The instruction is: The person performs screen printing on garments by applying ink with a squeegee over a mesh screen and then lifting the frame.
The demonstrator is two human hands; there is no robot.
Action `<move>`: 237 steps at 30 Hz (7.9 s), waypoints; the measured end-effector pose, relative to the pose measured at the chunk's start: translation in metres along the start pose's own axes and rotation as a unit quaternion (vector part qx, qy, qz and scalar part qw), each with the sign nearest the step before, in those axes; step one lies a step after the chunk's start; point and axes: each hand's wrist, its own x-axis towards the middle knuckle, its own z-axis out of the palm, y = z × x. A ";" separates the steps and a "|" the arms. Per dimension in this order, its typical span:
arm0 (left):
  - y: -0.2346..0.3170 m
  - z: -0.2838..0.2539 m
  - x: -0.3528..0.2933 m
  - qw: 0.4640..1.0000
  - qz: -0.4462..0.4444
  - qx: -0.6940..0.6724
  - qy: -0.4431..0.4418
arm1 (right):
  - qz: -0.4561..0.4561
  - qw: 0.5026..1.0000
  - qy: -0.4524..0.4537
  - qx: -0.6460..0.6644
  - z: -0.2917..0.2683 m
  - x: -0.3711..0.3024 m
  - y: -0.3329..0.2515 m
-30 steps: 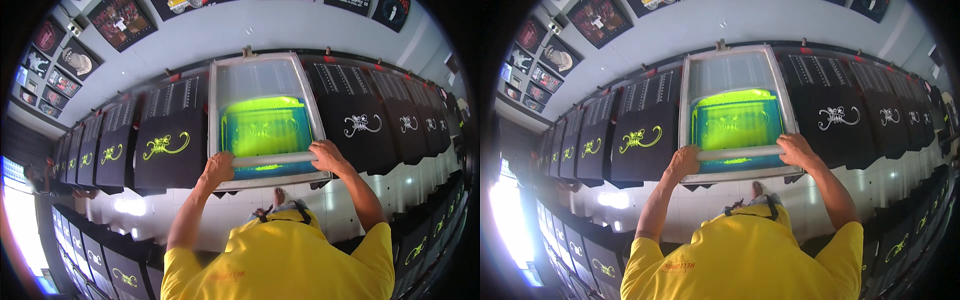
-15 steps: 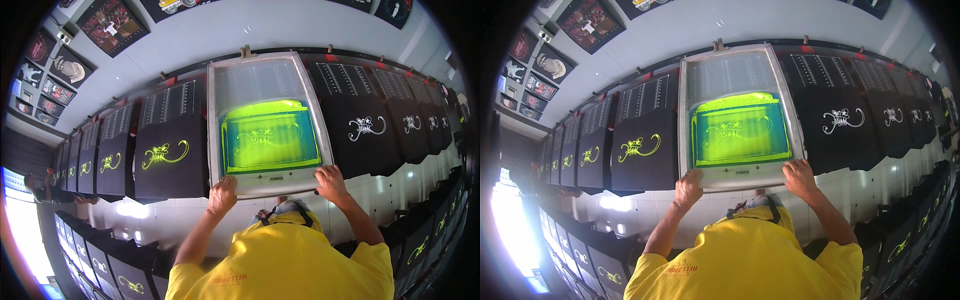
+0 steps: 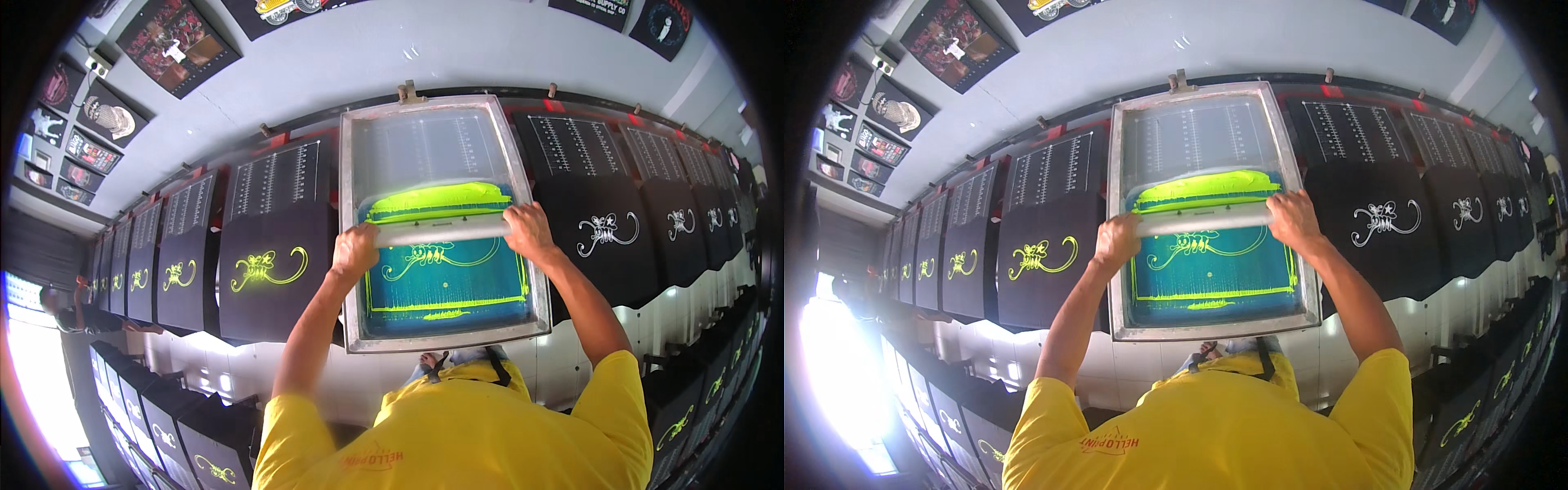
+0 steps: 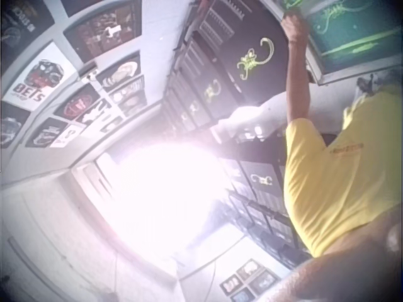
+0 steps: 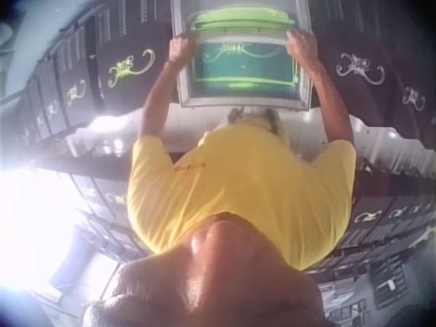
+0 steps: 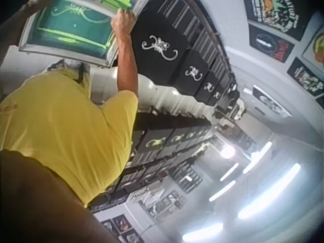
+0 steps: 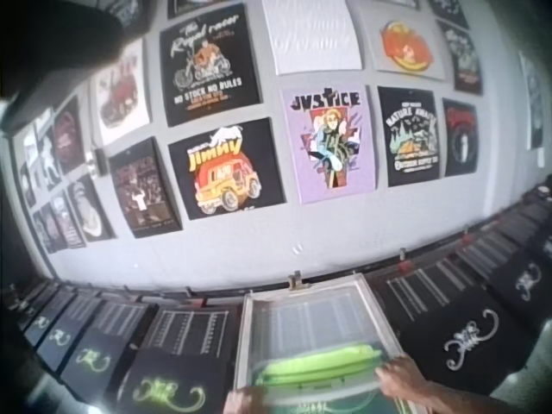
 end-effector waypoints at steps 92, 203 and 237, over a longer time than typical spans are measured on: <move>0.023 0.013 -0.182 0.900 -0.417 -0.097 0.085 | 0.408 0.867 0.131 0.253 0.046 -0.180 -0.030; 0.486 0.103 -0.004 0.897 -0.309 -0.268 0.166 | 0.208 0.931 0.140 0.267 -0.108 -0.361 0.356; 0.611 0.215 -0.004 0.654 -0.299 -0.633 -0.288 | -0.025 0.999 -0.028 0.035 -0.126 -0.206 0.323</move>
